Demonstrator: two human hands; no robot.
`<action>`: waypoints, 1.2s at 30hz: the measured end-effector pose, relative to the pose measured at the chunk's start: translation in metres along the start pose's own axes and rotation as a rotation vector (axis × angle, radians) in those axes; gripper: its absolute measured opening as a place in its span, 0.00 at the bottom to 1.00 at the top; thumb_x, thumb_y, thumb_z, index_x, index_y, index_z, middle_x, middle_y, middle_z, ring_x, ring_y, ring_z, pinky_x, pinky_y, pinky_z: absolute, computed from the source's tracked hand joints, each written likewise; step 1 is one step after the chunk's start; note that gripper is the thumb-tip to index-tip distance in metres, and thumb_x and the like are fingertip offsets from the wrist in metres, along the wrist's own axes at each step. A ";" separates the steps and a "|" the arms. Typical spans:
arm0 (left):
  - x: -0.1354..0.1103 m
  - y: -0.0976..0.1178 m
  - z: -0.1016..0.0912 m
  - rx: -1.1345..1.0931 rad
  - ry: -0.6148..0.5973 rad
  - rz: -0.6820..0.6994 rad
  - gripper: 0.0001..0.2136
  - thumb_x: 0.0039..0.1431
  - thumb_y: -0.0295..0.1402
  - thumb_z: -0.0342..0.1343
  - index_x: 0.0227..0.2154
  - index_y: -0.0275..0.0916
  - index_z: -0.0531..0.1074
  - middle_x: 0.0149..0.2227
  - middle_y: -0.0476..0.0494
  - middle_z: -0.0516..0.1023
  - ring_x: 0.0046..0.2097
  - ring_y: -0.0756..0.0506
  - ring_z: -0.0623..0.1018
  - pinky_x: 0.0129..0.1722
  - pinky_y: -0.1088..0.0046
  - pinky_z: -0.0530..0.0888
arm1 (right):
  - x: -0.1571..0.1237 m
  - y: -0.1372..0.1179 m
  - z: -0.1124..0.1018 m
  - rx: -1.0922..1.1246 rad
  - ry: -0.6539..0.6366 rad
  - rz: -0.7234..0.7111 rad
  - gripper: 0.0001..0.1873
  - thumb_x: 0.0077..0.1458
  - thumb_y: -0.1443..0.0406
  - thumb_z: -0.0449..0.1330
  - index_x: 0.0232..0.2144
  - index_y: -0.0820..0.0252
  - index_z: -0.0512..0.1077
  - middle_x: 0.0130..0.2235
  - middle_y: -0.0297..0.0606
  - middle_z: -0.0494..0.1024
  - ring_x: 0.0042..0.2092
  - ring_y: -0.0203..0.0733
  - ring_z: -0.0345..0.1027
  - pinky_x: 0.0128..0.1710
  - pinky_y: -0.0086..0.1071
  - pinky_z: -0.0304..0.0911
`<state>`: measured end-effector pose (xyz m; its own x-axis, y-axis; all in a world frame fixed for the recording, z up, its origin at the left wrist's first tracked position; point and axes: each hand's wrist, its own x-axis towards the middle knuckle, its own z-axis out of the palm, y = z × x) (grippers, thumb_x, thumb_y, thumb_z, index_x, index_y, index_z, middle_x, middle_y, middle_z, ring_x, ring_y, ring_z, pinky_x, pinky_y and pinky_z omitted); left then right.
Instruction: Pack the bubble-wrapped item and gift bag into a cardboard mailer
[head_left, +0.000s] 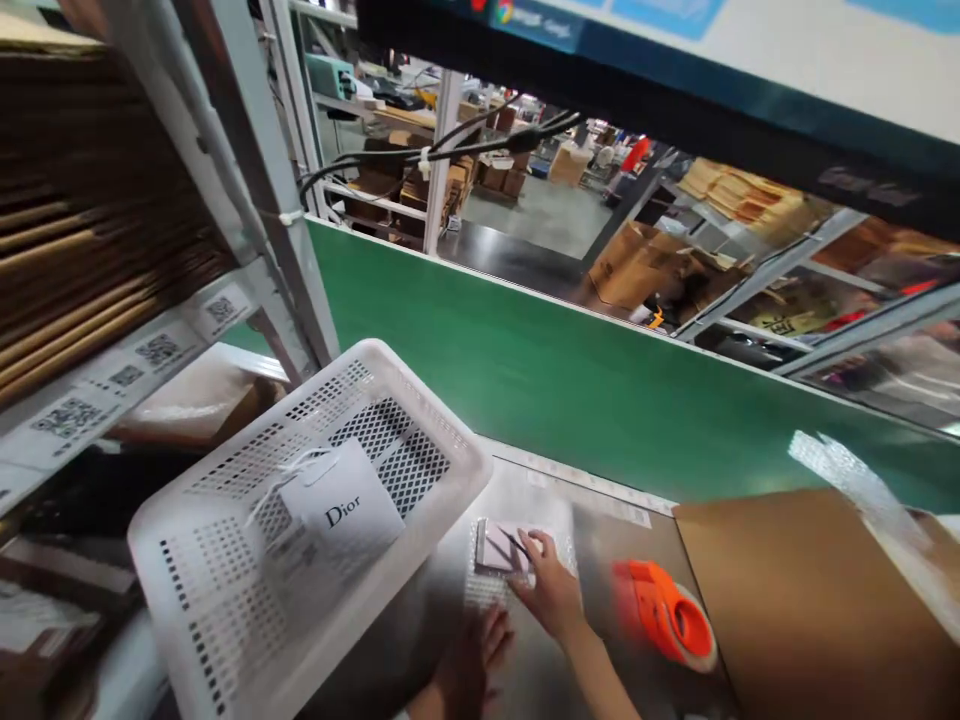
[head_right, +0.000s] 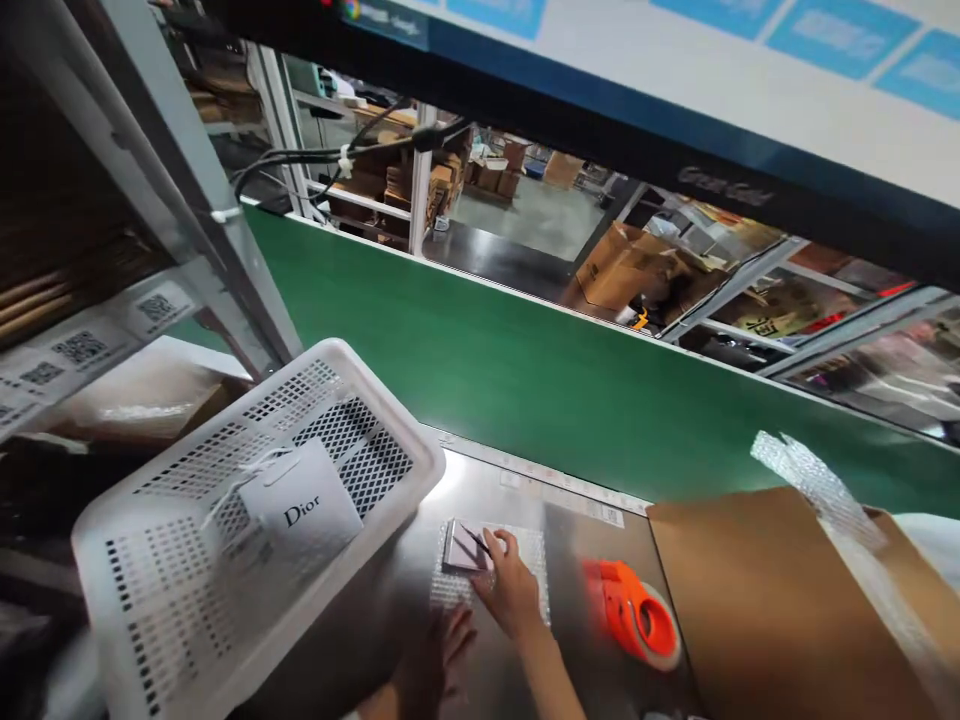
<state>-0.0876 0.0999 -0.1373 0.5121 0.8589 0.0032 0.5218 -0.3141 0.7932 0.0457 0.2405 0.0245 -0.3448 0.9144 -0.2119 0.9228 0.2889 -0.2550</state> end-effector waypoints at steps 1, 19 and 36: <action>-0.003 0.001 -0.002 -0.020 0.020 0.008 0.49 0.58 0.41 0.64 0.73 0.62 0.36 0.75 0.44 0.52 0.74 0.28 0.56 0.68 0.33 0.61 | 0.010 -0.005 -0.001 -0.072 -0.065 -0.041 0.40 0.52 0.64 0.64 0.67 0.51 0.62 0.69 0.49 0.64 0.52 0.53 0.78 0.48 0.43 0.75; -0.007 0.019 -0.023 -0.111 -0.100 -0.088 0.48 0.58 0.41 0.60 0.73 0.60 0.34 0.77 0.48 0.40 0.76 0.34 0.40 0.75 0.42 0.41 | 0.039 -0.028 -0.005 -0.168 -0.270 -0.161 0.44 0.50 0.69 0.67 0.68 0.55 0.58 0.67 0.51 0.65 0.63 0.56 0.68 0.57 0.40 0.70; -0.012 0.034 -0.040 0.218 -0.110 -0.083 0.39 0.67 0.45 0.51 0.75 0.50 0.37 0.77 0.42 0.45 0.76 0.34 0.47 0.75 0.44 0.54 | 0.035 -0.024 0.003 0.050 -0.187 -0.084 0.48 0.47 0.70 0.67 0.69 0.56 0.58 0.69 0.54 0.62 0.63 0.58 0.66 0.58 0.45 0.69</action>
<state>-0.1036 0.0954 -0.0861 0.5266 0.8398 -0.1320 0.6936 -0.3347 0.6379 0.0109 0.2645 0.0200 -0.4505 0.8179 -0.3577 0.8813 0.3434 -0.3247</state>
